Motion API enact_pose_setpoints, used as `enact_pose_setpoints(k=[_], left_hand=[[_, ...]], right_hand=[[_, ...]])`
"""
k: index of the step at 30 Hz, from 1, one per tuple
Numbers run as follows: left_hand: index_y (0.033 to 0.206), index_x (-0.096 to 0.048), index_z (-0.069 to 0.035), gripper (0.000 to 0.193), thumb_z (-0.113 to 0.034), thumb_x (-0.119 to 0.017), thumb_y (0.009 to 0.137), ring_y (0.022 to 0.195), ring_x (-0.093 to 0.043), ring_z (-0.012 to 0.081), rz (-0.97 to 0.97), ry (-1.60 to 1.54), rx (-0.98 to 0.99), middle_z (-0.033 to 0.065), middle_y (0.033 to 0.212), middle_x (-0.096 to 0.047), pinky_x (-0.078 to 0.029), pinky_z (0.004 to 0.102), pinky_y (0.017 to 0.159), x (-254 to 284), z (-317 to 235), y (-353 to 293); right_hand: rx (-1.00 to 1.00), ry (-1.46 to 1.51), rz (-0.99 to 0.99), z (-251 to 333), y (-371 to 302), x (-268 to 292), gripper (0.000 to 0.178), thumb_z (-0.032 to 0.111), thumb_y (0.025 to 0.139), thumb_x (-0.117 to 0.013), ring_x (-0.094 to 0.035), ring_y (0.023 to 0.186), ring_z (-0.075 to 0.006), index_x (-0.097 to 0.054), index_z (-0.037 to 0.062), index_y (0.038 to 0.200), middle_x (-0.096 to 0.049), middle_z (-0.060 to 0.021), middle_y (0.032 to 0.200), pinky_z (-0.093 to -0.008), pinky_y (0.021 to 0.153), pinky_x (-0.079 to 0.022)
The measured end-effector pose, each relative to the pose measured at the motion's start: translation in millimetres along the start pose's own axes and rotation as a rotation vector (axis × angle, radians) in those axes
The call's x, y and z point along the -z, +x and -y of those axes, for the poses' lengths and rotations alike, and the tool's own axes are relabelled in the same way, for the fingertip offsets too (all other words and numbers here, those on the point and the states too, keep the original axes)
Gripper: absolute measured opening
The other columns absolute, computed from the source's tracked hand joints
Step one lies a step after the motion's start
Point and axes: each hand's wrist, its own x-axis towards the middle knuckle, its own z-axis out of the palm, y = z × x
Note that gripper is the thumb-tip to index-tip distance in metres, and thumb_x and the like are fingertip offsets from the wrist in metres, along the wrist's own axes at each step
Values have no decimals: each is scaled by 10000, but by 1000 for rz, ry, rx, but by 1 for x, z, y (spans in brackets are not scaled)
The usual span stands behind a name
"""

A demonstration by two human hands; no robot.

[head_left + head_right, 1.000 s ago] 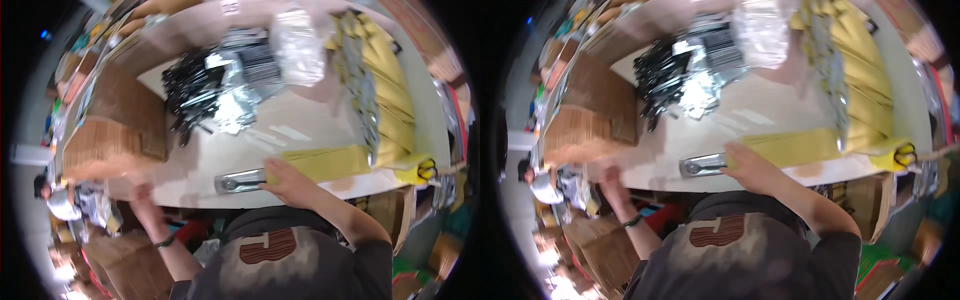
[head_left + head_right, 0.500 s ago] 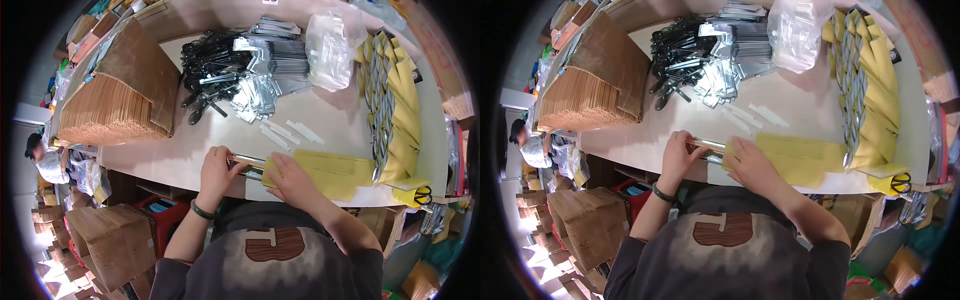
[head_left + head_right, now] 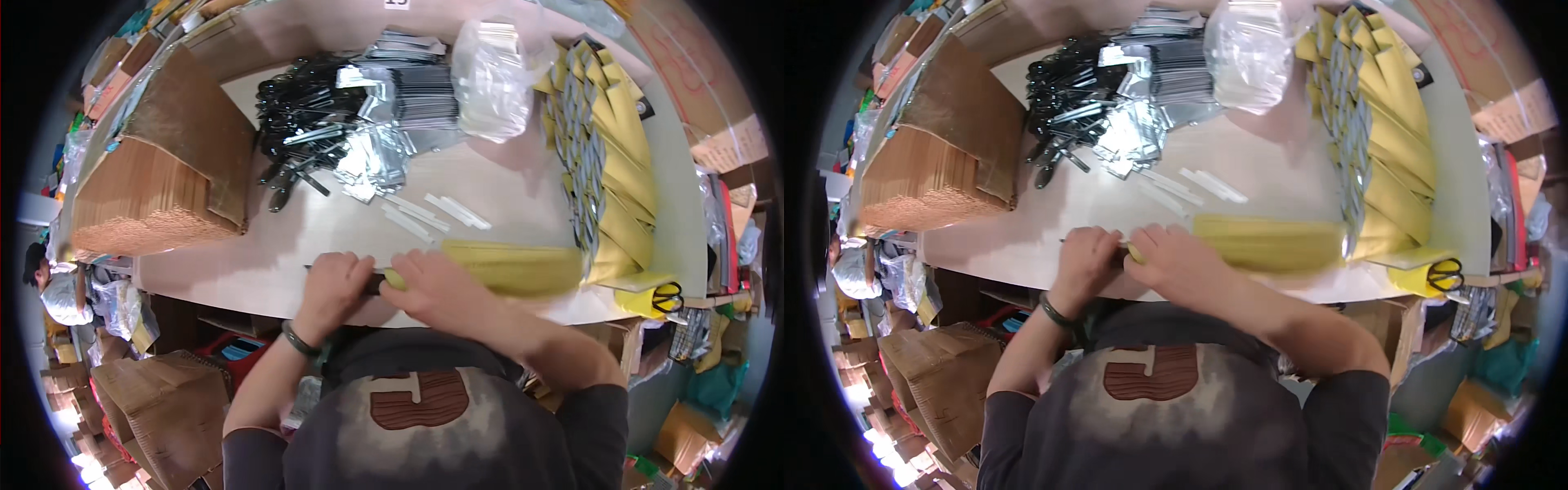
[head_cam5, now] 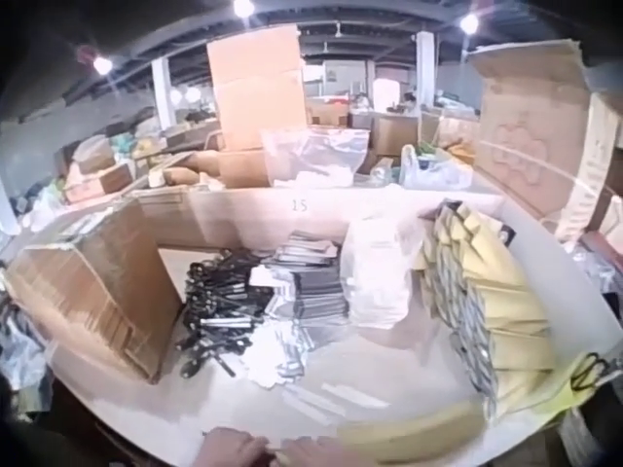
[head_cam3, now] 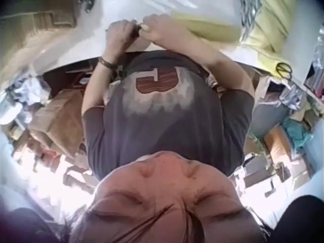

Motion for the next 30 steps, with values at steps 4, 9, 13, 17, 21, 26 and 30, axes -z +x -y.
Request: enact_pose_setpoints(k=[4, 9, 13, 17, 21, 26, 30], left_hand=[[961, -580, -58, 391, -213, -802, 680, 768, -616, 337, 45, -144, 370, 118, 841, -616, -499, 421, 657, 27, 3, 6], [1190, -571, 10, 572, -269, -807, 749, 961, -647, 270, 471, -807, 454, 175, 1038, -656, -513, 380, 833, -2, -22, 8], [1319, -522, 9, 637, -180, -769, 763, 1342, -455, 301, 340, -1189, 23, 208, 1425, -480, -354, 387, 1114, -30, -68, 35], [1153, -588, -19, 463, -157, -748, 741, 922, -660, 301, 434, -903, 488, 145, 991, -667, -521, 362, 839, -13, -41, 17], [1171, -569, -48, 501, -174, -767, 728, 857, -632, 359, 34, -311, 457, 139, 970, -612, -525, 410, 736, -15, -19, -1], [1282, -531, -60, 665, -215, -823, 705, 931, -627, 344, 285, -316, 356, 130, 1045, -606, -529, 419, 775, 9, -7, -13], [1346, -511, -116, 768, -293, -858, 684, 925, -642, 343, 419, -323, 214, 115, 1046, -614, -527, 421, 785, 10, -1, 2]], right_hand=[[-161, -127, -47, -80, -20, 112, 104, 200, 767, -764, -582, 760, -263, -719, 106, 763, -580, -64, 831, -387, 614, -453], [-75, -241, 13, -93, -79, 96, 515, 307, 654, -860, -476, 1237, -385, -662, 105, 1085, -513, -208, 1302, -465, 1009, -418], [-17, -68, 204, -59, -59, 12, 697, 370, 671, -842, -447, 1279, -428, -567, 40, 1220, -468, -255, 1370, -511, 1063, -389], [-264, 6, -235, -32, -49, -2, 448, 471, 832, -693, -592, 1057, -398, -626, 38, 926, -620, -202, 1136, -458, 919, -485], [-691, -26, 156, -23, -30, -21, 419, 417, 932, -590, -643, 691, -374, -626, 41, 751, -636, -157, 676, -484, 635, -505], [-839, 123, 132, -29, -25, -24, 294, 315, 893, -582, -656, 734, -371, -630, 53, 767, -659, -163, 735, -486, 671, -513], [-761, 121, 330, -13, 2, -33, 242, 294, 867, -594, -662, 755, -372, -642, 58, 849, -673, -163, 777, -485, 703, -516]])
